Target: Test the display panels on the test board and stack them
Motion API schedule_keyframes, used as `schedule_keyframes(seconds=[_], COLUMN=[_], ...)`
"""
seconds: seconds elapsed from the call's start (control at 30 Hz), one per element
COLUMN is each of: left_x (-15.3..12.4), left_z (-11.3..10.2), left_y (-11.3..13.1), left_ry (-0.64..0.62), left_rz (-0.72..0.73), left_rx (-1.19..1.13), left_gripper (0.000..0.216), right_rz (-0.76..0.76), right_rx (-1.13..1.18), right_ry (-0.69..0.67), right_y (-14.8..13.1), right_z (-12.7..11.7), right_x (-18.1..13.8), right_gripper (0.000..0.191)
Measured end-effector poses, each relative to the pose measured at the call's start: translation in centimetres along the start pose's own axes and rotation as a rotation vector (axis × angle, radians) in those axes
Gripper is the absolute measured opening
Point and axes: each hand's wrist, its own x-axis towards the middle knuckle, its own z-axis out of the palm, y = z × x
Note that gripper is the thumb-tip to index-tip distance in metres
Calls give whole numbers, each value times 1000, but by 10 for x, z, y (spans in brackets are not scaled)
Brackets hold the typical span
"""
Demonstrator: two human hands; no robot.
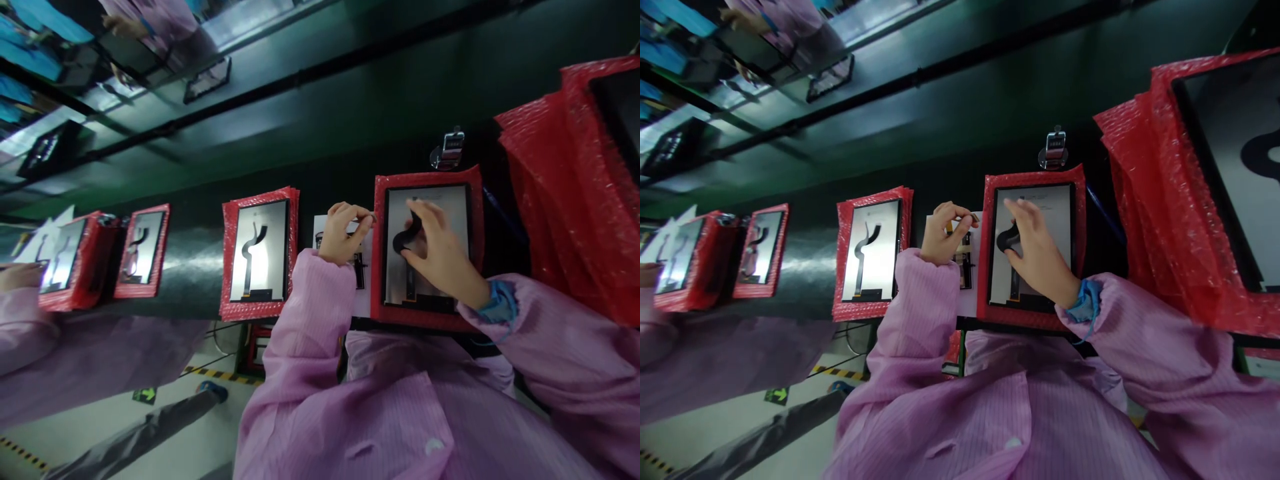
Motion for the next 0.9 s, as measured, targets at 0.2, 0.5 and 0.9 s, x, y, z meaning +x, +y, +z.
schedule_keyframes(seconds=[0.2,0.5,0.9], left_x=[1,1,2], left_z=[-3,-8,-6], left_y=[3,8,11], left_ry=[-119,-271,-409], left_rz=[-3,15,20], left_rx=[14,12,51], left_gripper=[14,16,15], right_rz=[175,-88,-269], right_rx=[593,313,85], right_ry=[-78,-231,-262], right_y=[7,3,12], right_z=[12,-2,5], right_x=[6,24,32], right_gripper=[61,34,26])
